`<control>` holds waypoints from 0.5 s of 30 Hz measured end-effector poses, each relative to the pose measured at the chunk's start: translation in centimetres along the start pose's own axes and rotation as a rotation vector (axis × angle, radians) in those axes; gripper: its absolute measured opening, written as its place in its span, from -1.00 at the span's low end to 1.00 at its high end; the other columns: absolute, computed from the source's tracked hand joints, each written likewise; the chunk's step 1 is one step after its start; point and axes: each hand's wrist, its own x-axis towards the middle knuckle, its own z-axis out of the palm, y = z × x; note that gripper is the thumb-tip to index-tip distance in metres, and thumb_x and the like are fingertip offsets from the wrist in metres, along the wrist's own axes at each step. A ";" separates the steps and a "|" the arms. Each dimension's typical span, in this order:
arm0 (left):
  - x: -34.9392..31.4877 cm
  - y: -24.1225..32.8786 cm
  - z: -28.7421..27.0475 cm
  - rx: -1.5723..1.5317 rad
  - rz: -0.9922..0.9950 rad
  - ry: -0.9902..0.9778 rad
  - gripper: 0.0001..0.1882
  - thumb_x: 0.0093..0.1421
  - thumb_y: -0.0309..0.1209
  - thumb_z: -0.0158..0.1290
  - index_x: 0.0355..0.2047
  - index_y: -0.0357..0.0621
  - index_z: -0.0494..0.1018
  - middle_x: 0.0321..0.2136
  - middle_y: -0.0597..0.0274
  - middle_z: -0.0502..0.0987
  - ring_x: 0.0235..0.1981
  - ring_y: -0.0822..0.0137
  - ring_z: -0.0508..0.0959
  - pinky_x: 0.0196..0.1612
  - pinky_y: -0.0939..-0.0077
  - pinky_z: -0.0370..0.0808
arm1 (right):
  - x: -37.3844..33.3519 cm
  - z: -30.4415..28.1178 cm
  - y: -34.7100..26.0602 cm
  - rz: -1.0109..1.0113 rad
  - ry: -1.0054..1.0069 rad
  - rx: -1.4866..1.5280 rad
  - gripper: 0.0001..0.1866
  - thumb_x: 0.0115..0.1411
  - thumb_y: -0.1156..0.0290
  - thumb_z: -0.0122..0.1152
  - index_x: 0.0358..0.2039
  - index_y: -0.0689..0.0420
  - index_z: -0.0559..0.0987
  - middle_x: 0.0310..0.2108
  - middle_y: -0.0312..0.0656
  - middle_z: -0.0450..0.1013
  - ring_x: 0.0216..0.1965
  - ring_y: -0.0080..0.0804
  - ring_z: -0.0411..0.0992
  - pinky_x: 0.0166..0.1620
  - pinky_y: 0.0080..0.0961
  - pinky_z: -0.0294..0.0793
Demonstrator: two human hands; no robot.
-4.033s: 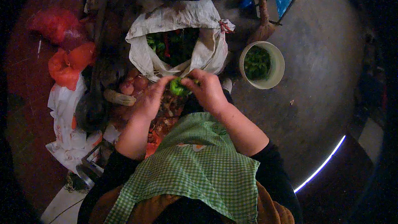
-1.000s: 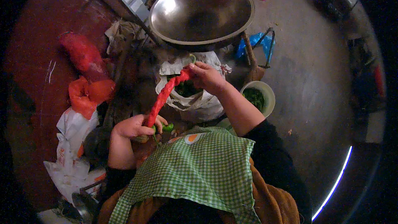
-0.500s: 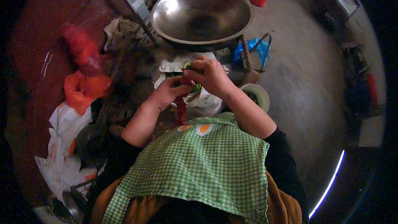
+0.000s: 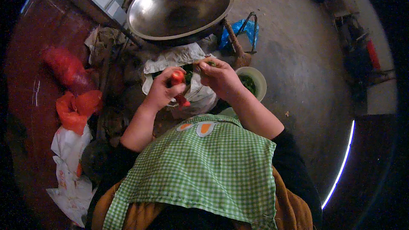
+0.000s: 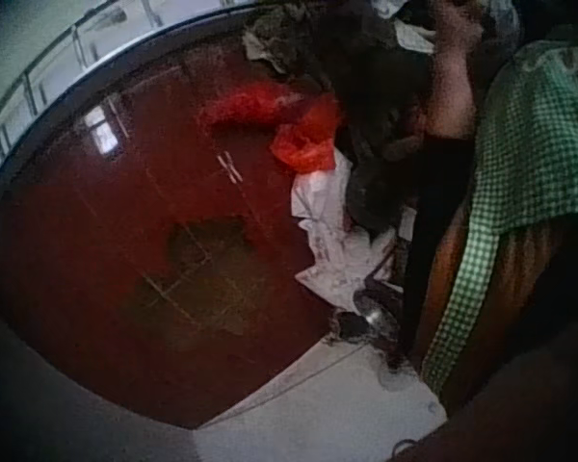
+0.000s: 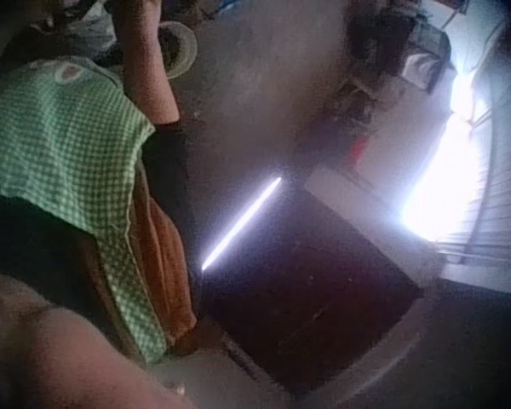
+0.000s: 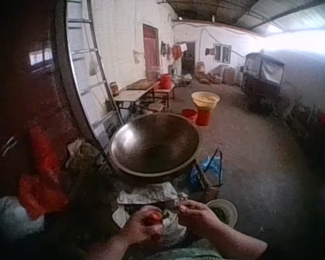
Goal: The person repeatedly reaches into a large sack, pulls out green and red peppers, and places them into a small white bowl. The person handles the peppers one at a time, occasionally adjusting the sack opening.
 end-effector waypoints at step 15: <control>1.0 3.8 1.2 -0.797 -0.250 -0.158 -0.61 -0.11 -0.17 0.05 -0.35 -0.21 0.38 -0.16 0.08 0.44 -0.18 0.26 0.46 -0.17 0.42 0.48 | -0.7 1.1 -1.2 -0.356 -0.166 -0.742 -0.68 0.20 0.42 0.24 -0.07 0.28 0.50 -0.26 -0.22 0.50 -0.26 -0.56 0.46 -0.14 -0.57 0.48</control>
